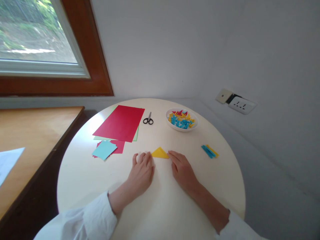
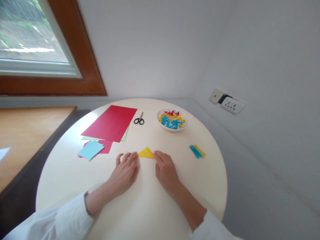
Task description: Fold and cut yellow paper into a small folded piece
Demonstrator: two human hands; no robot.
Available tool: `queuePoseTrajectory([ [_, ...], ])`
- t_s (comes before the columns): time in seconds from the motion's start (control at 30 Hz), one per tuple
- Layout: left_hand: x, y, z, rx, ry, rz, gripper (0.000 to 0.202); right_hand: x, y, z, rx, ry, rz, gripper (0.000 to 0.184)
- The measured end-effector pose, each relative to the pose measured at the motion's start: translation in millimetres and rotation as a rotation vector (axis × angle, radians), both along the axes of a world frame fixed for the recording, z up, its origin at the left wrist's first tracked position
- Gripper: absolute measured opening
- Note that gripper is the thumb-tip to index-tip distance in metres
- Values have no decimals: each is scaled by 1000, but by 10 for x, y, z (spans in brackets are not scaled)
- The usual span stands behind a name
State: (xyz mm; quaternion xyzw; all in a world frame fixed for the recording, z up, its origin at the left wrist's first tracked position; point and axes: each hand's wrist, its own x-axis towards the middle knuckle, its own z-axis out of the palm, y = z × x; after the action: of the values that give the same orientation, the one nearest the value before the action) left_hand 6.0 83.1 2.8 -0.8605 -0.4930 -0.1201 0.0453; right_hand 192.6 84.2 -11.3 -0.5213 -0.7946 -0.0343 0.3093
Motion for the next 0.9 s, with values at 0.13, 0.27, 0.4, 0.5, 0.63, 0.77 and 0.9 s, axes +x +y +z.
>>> queuePoseTrajectory([
  [0.13, -1, 11, -39, 46, -48, 1, 35, -62, 8, 5, -14, -48, 102, 41],
  [0.27, 26, 65, -69, 119, -83, -60, 43, -83, 28, -52, -40, -93, 91, 36],
  [0.4, 72, 102, -129, 53, -52, -173, 51, -75, 38, -84, -25, -97, 87, 38],
  [0.5, 91, 99, -187, -24, -47, -178, 51, -76, 50, -79, -19, -94, 34, 36],
  [0.63, 114, 91, -199, -56, -74, -167, 50, -85, 78, -75, -59, -91, -86, 29],
  [0.77, 157, 122, -133, -86, -137, -119, 42, -88, 101, -80, -88, -72, -78, 24],
  [0.9, 179, 201, -71, -97, -221, 43, 41, -86, 111, -66, -97, -50, -54, 23],
])
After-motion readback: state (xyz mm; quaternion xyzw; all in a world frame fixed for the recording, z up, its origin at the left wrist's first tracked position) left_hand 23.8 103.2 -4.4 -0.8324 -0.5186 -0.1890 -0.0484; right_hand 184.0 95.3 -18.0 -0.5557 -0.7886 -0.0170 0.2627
